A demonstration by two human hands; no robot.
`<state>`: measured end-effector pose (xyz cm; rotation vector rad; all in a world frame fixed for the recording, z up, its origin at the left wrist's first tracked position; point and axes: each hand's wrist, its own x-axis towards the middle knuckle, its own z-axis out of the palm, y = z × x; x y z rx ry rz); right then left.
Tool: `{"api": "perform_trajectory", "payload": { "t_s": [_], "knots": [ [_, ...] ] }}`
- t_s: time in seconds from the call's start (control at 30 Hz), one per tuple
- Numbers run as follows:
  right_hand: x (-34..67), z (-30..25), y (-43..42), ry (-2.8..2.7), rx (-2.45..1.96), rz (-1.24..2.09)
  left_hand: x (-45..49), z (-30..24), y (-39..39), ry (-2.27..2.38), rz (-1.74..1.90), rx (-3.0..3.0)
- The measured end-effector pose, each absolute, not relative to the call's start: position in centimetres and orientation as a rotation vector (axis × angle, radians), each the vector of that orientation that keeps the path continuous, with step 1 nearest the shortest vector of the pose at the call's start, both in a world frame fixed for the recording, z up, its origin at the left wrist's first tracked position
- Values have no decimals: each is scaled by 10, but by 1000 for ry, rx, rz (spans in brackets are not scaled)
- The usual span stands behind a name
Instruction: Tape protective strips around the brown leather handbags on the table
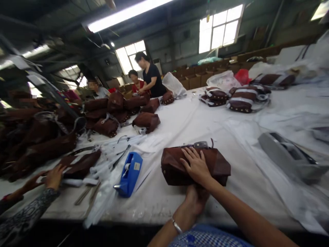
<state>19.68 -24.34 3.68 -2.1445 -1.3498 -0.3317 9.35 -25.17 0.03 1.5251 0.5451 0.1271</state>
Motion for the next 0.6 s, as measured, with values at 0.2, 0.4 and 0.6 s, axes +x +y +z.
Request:
{"api": "perform_trajectory", "payload": {
  "t_s": [0.2, 0.4, 0.6],
  "knots": [
    [197, -4, -276, -1514, -2123, -261, 21, 40, -223, 448, 232, 1872],
    [244, 30, -318, -2005, -1992, -75, 36, 38, -146, 202, 502, 2850],
    [301, 1, -363, -2065, -1932, -220, 32, 5, -138, 78, 558, 2898]
  ]
}}
